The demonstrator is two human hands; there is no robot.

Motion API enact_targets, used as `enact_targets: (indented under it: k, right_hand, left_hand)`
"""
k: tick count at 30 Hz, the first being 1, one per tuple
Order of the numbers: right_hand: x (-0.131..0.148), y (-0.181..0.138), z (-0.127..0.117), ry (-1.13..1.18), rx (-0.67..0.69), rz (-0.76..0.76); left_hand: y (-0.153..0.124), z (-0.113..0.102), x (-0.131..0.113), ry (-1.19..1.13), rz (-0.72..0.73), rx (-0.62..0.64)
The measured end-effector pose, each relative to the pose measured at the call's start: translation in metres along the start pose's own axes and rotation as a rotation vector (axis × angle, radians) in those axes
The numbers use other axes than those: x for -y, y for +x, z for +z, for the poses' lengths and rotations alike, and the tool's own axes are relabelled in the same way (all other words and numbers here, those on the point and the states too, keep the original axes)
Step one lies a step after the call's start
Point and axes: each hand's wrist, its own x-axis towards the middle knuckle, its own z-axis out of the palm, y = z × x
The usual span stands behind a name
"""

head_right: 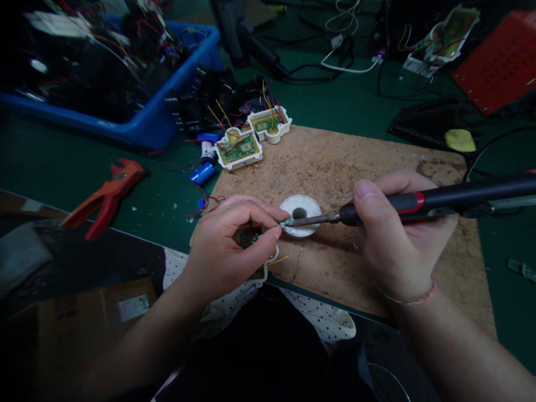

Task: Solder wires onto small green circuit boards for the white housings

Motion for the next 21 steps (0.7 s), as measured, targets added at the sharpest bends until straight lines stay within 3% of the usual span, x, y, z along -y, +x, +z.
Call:
enact_targets:
  k: [16, 19, 21]
  right_hand:
    - [0.0034, -0.0006, 0.0024, 0.084, -0.039, -0.002]
    - [0.0059, -0.0015, 0.0018, 0.054, -0.087, -0.085]
    - [0.0062, -0.0022, 0.0004, 0.045, -0.046, -0.1]
  left_hand:
    - [0.0001, -0.0004, 0.0007, -0.009, 0.007, 0.0]
    - [0.0001, 0.0001, 0.0008, -0.005, 0.013, -0.007]
    - [-0.0001, 0.0004, 0.0006, -0.003, 0.013, -0.007]
